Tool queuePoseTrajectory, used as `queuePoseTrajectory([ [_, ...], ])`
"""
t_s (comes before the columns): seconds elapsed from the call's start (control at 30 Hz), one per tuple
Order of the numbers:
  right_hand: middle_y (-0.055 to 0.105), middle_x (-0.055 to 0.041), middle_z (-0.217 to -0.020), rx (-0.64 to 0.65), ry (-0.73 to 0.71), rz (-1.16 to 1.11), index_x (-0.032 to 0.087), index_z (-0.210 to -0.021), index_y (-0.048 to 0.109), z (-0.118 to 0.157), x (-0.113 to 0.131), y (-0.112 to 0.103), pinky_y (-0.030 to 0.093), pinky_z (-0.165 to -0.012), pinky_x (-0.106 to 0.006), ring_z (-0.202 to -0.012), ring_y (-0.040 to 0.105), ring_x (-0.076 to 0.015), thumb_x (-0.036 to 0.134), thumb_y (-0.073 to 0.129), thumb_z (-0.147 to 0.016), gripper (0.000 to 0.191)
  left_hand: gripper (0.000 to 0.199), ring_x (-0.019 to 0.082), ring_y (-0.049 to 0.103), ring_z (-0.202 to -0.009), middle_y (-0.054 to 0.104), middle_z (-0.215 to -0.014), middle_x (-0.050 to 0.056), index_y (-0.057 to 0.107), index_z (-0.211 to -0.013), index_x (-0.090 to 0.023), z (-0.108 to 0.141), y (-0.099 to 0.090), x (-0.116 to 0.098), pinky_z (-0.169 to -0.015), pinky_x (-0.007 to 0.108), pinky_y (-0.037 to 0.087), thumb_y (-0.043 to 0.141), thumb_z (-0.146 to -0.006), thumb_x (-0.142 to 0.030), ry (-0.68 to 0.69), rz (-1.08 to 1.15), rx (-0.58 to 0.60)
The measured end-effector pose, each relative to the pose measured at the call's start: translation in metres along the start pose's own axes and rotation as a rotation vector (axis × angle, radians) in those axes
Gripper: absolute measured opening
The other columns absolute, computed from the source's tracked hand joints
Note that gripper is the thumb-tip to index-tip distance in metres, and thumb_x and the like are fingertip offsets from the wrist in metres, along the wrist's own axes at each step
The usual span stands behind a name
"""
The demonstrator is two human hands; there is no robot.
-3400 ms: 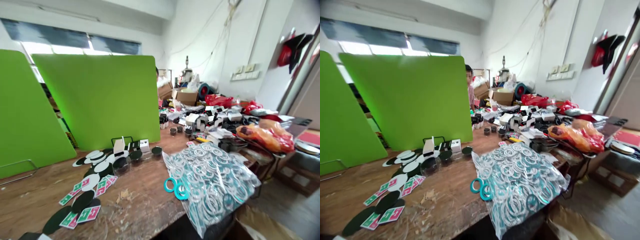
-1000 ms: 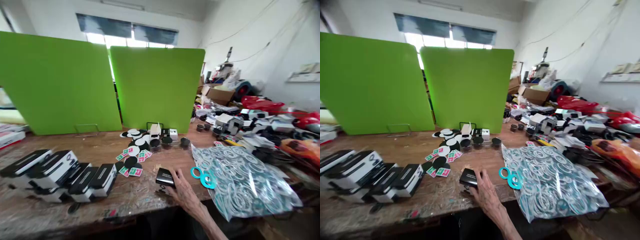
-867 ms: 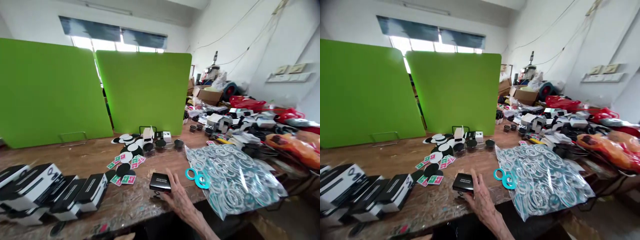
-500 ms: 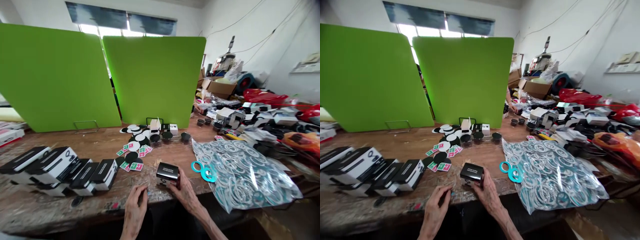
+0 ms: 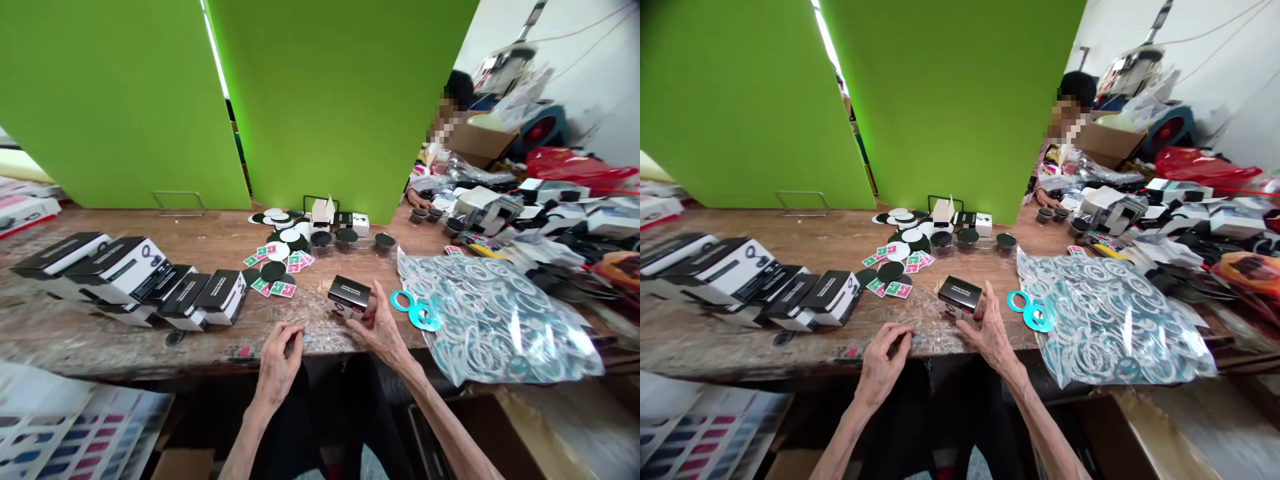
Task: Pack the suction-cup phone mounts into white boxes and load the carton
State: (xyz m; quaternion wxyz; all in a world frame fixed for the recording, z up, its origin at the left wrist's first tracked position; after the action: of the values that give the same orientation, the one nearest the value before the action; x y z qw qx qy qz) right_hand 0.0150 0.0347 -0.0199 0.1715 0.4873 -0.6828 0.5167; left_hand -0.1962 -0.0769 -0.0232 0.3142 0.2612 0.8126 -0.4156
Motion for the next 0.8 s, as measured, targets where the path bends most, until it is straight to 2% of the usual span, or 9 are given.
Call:
queuePoseTrajectory([
  [0.1, 0.047, -0.0153, -0.135, -0.013, -0.026, 0.081, 0.022, -0.149, 0.019, -0.003, 0.002, -0.003, 0.045, -0.098, -0.049, -0.119, 0.052, -0.028, 0.042, 0.063, -0.083, 0.082, 0.018, 0.016, 0.06, -0.09, 0.059, -0.097, 0.004, 0.065, -0.098, -0.02, -0.001, 0.0, 0.0, -0.081, 0.028, 0.049, 0.049, -0.092, -0.026, -0.01, 0.01, 0.0],
  [0.23, 0.059, -0.0119, -0.119, -0.013, -0.002, 0.121, 0.021, -0.139, 0.037, -0.01, 0.009, 0.005, 0.048, -0.093, -0.046, -0.109, 0.058, -0.0265, 0.04, 0.057, -0.087, 0.059, 0.018, 0.016, 0.06, -0.089, 0.059, -0.097, 0.004, 0.065, -0.096, -0.021, -0.001, 0.0, 0.003, -0.08, 0.029, 0.049, 0.05, -0.092, -0.029, -0.035, 0.025, 0.004],
  [0.3, 0.061, -0.0122, -0.117, -0.049, 0.041, 0.158, 0.02, -0.135, 0.041, -0.009, 0.015, 0.009, 0.049, -0.092, -0.046, -0.107, 0.059, -0.0275, 0.044, 0.059, -0.085, 0.058, 0.018, 0.017, 0.06, -0.089, 0.058, -0.097, 0.004, 0.064, -0.099, -0.022, -0.001, 0.002, 0.005, -0.081, 0.031, 0.05, 0.052, -0.091, -0.032, -0.068, 0.03, 0.01],
  [0.37, 0.059, -0.0147, -0.122, -0.049, 0.067, 0.196, 0.019, -0.135, 0.042, -0.005, 0.025, 0.012, 0.047, -0.095, -0.048, -0.113, 0.057, -0.0308, 0.049, 0.063, -0.081, 0.066, 0.022, 0.019, 0.06, -0.092, 0.058, -0.099, 0.004, 0.062, -0.106, -0.023, -0.001, 0.007, 0.003, -0.084, 0.034, 0.05, 0.054, -0.09, -0.034, -0.1, 0.04, 0.018],
  [0.47, 0.059, -0.014, -0.124, 0.117, 0.074, 0.14, 0.019, -0.144, 0.034, 0.004, 0.044, 0.013, 0.045, -0.099, -0.048, -0.117, 0.056, -0.0315, 0.051, 0.064, -0.08, 0.077, 0.039, 0.022, 0.057, -0.105, 0.056, -0.115, 0.008, 0.051, -0.125, -0.024, -0.003, 0.021, -0.012, -0.092, 0.039, 0.05, 0.057, -0.088, -0.034, -0.099, 0.109, 0.056],
  [0.53, 0.064, -0.0094, -0.118, 0.215, 0.103, 0.038, 0.025, -0.146, 0.031, 0.006, 0.051, 0.009, 0.046, -0.098, -0.044, -0.112, 0.06, -0.0274, 0.049, 0.053, -0.089, 0.066, 0.053, 0.023, 0.052, -0.118, 0.049, -0.129, 0.01, 0.04, -0.136, -0.025, -0.006, 0.032, -0.025, -0.099, 0.042, 0.047, 0.058, -0.087, -0.034, -0.082, 0.184, 0.08],
  [0.63, 0.06, -0.0064, -0.125, 0.201, 0.129, -0.073, 0.032, -0.144, 0.037, -0.003, 0.051, -0.001, 0.045, -0.101, -0.042, -0.117, 0.058, -0.0237, 0.044, 0.041, -0.095, 0.05, 0.065, 0.025, 0.046, -0.126, 0.044, -0.135, 0.011, 0.032, -0.141, -0.025, -0.013, 0.045, -0.036, -0.104, 0.045, 0.042, 0.063, -0.084, -0.035, -0.11, 0.206, 0.05],
  [0.7, 0.055, -0.0075, -0.133, 0.214, 0.113, -0.118, 0.031, -0.144, 0.036, -0.014, 0.047, 0.0, 0.045, -0.102, -0.042, -0.121, 0.055, -0.0237, 0.044, 0.046, -0.093, 0.053, 0.067, 0.025, 0.047, -0.124, 0.046, -0.133, 0.012, 0.033, -0.14, -0.024, -0.019, 0.049, -0.037, -0.104, 0.046, 0.042, 0.065, -0.082, -0.036, -0.132, 0.166, -0.003],
  [0.8, 0.05, -0.0104, -0.138, 0.33, 0.084, -0.194, 0.025, -0.144, 0.035, -0.027, 0.045, 0.01, 0.046, -0.101, -0.043, -0.117, 0.057, -0.0241, 0.042, 0.057, -0.087, 0.063, 0.069, 0.027, 0.047, -0.125, 0.047, -0.133, 0.013, 0.034, -0.139, -0.022, -0.027, 0.049, -0.037, -0.104, 0.047, 0.041, 0.067, -0.079, -0.035, -0.113, 0.136, -0.052],
])
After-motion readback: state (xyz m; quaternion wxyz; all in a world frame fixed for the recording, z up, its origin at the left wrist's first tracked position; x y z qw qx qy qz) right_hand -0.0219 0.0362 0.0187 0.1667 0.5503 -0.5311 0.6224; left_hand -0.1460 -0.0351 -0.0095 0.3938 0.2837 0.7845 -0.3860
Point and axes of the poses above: each hand's wrist, its own z-axis away from the middle knuckle, its own y-axis out of the palm, x = y × z, the point moved 5 cm from there along -z, towards the middle knuckle
